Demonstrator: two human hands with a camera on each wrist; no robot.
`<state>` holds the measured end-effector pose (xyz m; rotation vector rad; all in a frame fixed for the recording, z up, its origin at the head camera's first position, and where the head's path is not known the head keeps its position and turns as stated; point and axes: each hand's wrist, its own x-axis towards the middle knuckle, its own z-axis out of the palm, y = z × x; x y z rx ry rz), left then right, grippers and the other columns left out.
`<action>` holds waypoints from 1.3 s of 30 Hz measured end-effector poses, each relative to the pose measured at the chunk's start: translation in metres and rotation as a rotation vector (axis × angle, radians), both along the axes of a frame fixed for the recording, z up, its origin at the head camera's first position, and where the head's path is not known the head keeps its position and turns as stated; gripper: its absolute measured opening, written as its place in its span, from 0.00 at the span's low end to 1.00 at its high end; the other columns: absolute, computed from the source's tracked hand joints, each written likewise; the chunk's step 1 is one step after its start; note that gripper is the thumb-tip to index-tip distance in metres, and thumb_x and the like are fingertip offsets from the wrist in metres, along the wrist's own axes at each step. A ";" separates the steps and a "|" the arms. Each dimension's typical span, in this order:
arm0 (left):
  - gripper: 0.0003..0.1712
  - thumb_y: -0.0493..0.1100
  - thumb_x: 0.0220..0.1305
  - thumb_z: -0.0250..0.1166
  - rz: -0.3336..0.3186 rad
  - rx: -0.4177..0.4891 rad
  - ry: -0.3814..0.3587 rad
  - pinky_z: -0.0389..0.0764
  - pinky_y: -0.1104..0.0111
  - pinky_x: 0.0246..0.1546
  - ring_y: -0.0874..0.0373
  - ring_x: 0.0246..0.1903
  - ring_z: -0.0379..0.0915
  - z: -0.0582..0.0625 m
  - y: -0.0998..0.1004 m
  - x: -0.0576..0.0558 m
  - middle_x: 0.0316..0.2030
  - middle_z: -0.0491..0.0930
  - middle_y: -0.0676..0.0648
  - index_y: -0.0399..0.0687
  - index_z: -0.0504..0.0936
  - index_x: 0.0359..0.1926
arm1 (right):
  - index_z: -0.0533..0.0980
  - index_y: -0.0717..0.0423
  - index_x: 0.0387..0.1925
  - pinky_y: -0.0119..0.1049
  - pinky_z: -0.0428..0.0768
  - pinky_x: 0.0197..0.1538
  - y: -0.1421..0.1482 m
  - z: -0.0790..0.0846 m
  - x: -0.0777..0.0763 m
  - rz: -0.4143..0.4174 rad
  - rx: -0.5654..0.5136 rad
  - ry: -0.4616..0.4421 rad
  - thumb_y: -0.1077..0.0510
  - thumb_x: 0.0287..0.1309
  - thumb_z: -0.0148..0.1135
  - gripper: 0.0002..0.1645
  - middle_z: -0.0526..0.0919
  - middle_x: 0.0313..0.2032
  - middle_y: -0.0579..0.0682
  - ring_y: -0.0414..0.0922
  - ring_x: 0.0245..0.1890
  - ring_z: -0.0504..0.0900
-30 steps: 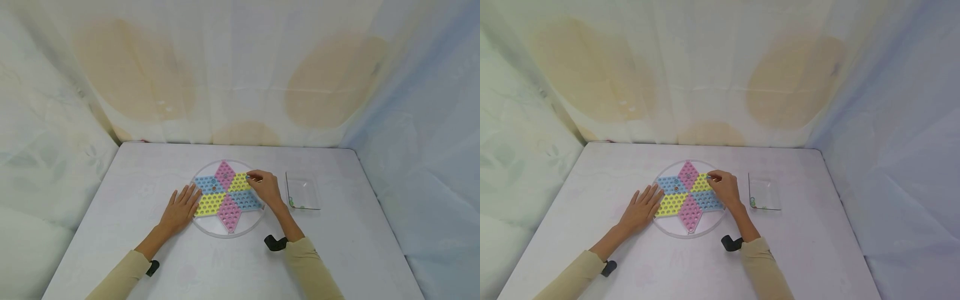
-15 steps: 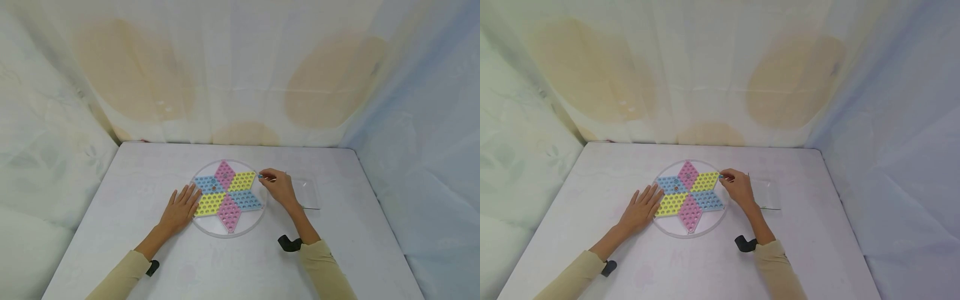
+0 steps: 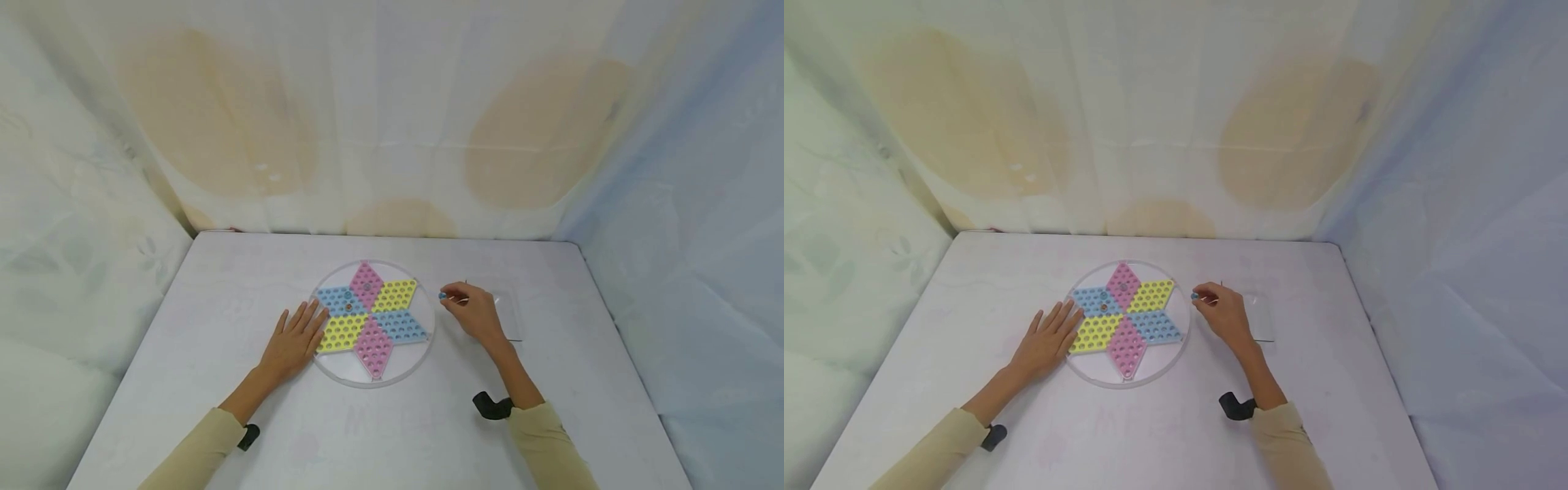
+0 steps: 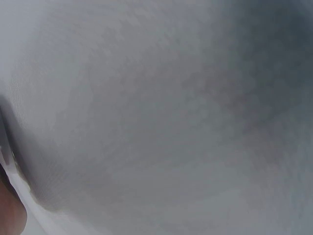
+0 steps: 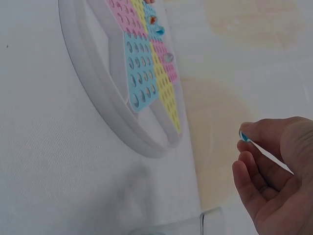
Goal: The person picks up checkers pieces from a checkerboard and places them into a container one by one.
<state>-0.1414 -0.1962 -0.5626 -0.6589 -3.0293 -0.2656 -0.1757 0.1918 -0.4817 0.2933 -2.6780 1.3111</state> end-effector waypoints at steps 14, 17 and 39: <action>0.33 0.54 0.78 0.48 0.006 -0.012 -0.003 0.40 0.45 0.72 0.45 0.76 0.39 0.001 0.001 0.001 0.77 0.49 0.43 0.49 0.58 0.78 | 0.83 0.62 0.48 0.48 0.81 0.50 0.045 -0.015 0.006 -0.073 0.023 -0.059 0.63 0.63 0.67 0.13 0.86 0.42 0.57 0.53 0.45 0.83; 0.34 0.54 0.78 0.48 0.006 -0.020 -0.002 0.40 0.45 0.72 0.45 0.76 0.40 0.000 0.001 0.000 0.77 0.49 0.43 0.49 0.57 0.78 | 0.82 0.63 0.48 0.49 0.81 0.51 0.053 -0.019 0.007 -0.081 0.038 -0.065 0.64 0.62 0.67 0.13 0.86 0.43 0.58 0.54 0.45 0.83; 0.33 0.54 0.78 0.48 0.012 -0.007 -0.007 0.39 0.45 0.72 0.45 0.76 0.39 0.001 0.001 0.000 0.77 0.49 0.43 0.49 0.58 0.78 | 0.82 0.68 0.44 0.50 0.81 0.43 0.070 -0.029 0.009 -0.045 0.194 -0.174 0.69 0.59 0.65 0.11 0.85 0.39 0.59 0.55 0.39 0.83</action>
